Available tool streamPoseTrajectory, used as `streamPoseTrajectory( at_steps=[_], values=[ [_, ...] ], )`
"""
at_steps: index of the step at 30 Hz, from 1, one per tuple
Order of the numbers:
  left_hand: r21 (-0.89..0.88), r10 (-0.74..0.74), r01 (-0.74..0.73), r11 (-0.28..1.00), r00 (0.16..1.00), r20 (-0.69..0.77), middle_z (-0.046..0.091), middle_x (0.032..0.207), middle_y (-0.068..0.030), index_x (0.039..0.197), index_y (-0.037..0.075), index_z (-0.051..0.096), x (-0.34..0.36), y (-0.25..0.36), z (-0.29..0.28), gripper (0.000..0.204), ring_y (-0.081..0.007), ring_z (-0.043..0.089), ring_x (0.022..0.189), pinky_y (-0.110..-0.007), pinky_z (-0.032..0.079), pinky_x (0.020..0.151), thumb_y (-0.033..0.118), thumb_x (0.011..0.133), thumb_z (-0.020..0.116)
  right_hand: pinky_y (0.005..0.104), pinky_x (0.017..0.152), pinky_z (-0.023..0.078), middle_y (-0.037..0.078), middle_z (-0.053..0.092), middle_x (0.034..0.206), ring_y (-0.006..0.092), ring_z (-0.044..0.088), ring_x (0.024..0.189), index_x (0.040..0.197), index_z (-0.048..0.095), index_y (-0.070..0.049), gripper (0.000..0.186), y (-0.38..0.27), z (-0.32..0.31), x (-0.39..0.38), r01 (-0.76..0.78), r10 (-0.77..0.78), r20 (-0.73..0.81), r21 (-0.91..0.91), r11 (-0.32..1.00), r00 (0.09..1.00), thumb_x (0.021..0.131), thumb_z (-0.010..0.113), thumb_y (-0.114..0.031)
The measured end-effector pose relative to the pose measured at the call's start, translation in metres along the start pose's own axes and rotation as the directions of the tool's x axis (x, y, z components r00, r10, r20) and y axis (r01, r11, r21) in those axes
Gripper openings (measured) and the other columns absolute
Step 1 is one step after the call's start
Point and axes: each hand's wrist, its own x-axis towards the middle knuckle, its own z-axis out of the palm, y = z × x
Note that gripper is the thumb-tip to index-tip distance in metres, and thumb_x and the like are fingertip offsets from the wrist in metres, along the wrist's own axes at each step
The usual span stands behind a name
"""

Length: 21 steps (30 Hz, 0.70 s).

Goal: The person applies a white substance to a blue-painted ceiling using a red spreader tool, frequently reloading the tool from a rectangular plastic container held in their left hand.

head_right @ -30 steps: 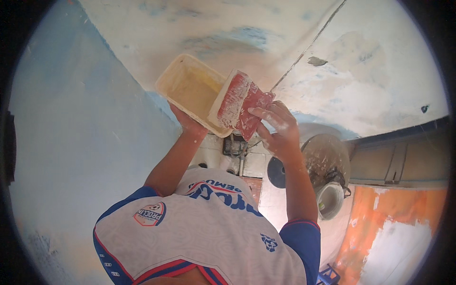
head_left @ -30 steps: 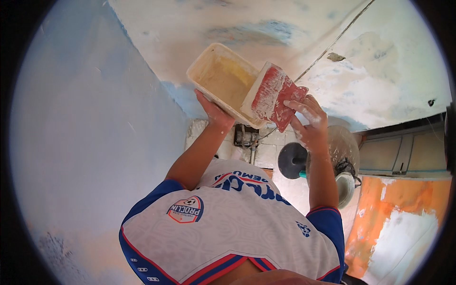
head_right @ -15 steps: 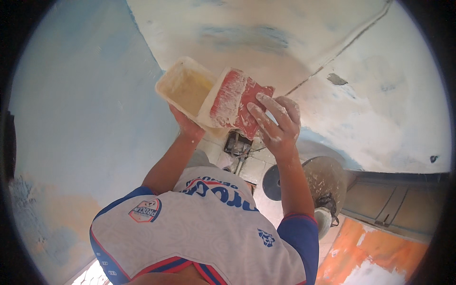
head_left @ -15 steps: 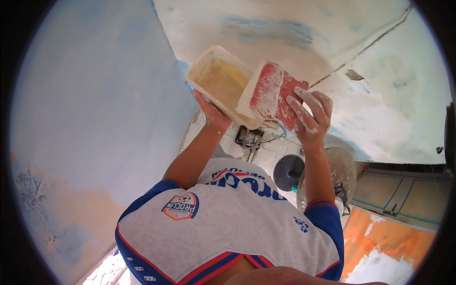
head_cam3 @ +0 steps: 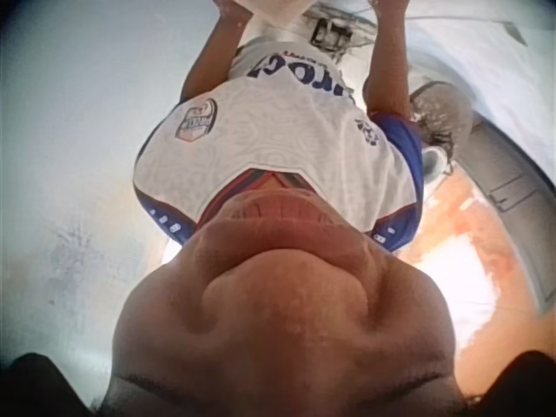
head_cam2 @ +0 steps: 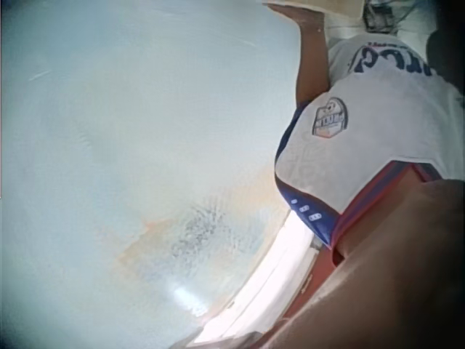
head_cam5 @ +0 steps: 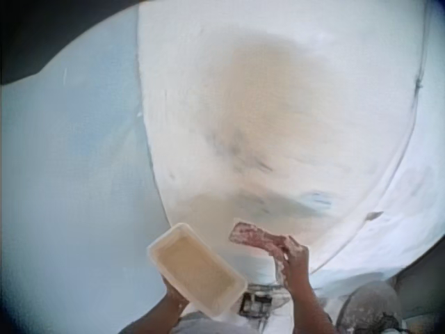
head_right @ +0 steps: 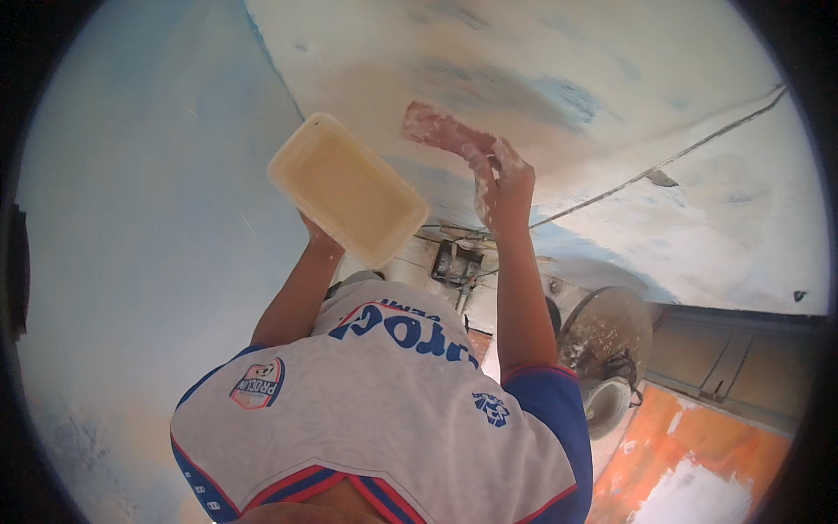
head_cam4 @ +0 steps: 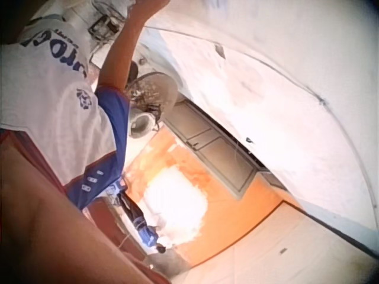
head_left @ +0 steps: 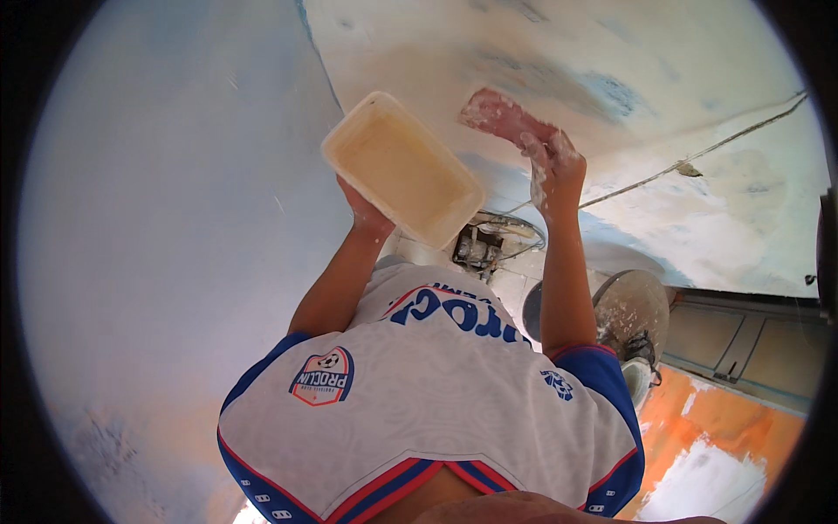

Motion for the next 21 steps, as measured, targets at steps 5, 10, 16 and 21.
streamPoseTrajectory(
  at_steps=[5,10,16,21],
  values=[
    [0.026,-0.034,0.033,0.999,0.998,0.053,0.059,0.136,-0.0040,0.141,0.015,0.051,0.008,0.028,-0.022,0.068,-0.0240,0.059,0.123,-0.043,0.052,0.102,0.066,0.099,0.038,0.0339,0.062,0.053,0.020,0.072,0.095,0.0243,0.071,0.070,0.118,0.067,0.004,0.037,0.035,0.043,0.043,-0.019,-0.014,-0.184,-0.179,0.984,0.983,0.092,0.073,-0.021],
    [-0.041,-0.087,0.087,0.995,0.996,0.010,0.059,0.135,-0.0039,0.143,0.015,0.049,0.021,0.049,-0.035,0.067,-0.0244,0.059,0.123,-0.043,0.052,0.102,0.065,0.100,0.040,0.0296,0.064,0.057,0.018,0.073,0.096,0.0192,0.070,0.074,0.116,0.069,0.001,0.029,0.054,0.022,0.049,-0.088,0.062,-0.516,-0.027,0.996,0.854,0.092,0.073,-0.015],
    [-0.089,-0.147,0.151,0.985,0.988,0.053,0.059,0.136,-0.0040,0.144,0.016,0.048,0.033,0.041,-0.047,0.065,-0.0246,0.059,0.122,-0.043,0.052,0.101,0.064,0.101,0.041,0.0281,0.062,0.055,0.010,0.072,0.096,0.0132,0.068,0.074,0.116,0.067,0.003,0.029,0.049,0.038,0.015,-0.102,0.080,-0.317,-0.052,0.993,0.945,0.095,0.071,-0.016],
    [-0.058,-0.154,0.156,0.986,0.987,0.040,0.059,0.137,-0.0041,0.144,0.016,0.048,0.033,0.041,-0.057,0.066,-0.0251,0.059,0.123,-0.043,0.052,0.101,0.065,0.100,0.041,0.0281,0.063,0.055,0.012,0.073,0.097,0.0153,0.069,0.073,0.116,0.068,0.003,0.029,0.074,0.022,0.034,-0.253,0.096,-0.482,-0.271,0.929,0.871,0.097,0.070,-0.019]
  ],
)
